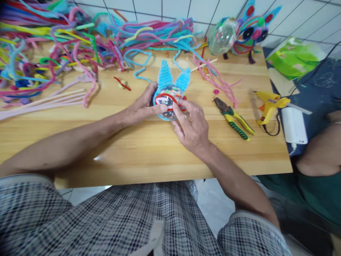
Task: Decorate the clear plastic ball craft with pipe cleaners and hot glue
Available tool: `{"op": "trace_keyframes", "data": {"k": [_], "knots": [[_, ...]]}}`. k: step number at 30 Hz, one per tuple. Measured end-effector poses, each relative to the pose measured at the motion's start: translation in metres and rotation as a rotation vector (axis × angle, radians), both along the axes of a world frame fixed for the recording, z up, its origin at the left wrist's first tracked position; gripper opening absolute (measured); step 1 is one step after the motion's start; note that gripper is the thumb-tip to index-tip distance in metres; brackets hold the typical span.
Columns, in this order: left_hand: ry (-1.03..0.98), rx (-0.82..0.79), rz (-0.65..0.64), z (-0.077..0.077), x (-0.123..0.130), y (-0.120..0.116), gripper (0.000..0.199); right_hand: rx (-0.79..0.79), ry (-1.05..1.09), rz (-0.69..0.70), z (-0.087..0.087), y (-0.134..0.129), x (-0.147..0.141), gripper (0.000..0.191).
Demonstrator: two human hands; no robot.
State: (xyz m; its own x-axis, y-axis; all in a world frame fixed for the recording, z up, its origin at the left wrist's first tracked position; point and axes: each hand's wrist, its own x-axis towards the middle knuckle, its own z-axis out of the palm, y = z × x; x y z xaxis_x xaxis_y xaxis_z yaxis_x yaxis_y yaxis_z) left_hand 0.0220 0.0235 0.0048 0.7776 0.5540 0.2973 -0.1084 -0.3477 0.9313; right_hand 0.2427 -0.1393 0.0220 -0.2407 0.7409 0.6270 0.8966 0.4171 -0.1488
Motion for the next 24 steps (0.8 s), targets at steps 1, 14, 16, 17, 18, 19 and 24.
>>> {"op": "trace_keyframes", "data": {"k": [1, 14, 16, 17, 18, 19, 24], "knots": [[-0.002, 0.004, -0.012, 0.000, 0.000, 0.001, 0.094, -0.001, 0.001, -0.002, 0.000, 0.000, 0.000, 0.068], [-0.008, 0.010, 0.022, 0.003, 0.002, 0.000, 0.086, 0.019, 0.039, 0.008, -0.002, 0.004, 0.001, 0.068], [-0.012, 0.000, 0.028, 0.005, 0.002, -0.003, 0.083, 0.044, 0.042, 0.014, -0.002, 0.004, 0.001, 0.067], [-0.016, -0.011, 0.026, 0.006, 0.001, -0.004, 0.082, 0.055, 0.043, 0.019, -0.002, 0.004, 0.000, 0.067], [-0.019, -0.024, 0.022, 0.007, 0.001, -0.005, 0.081, 0.058, 0.045, 0.020, -0.002, 0.004, 0.000, 0.067], [-0.023, -0.040, 0.019, 0.007, 0.000, -0.006, 0.082, 0.051, 0.045, 0.016, -0.002, 0.004, 0.000, 0.067], [-0.032, -0.119, 0.028, 0.008, 0.002, -0.006, 0.092, -0.016, 0.050, -0.019, -0.003, 0.002, 0.000, 0.065]]}}
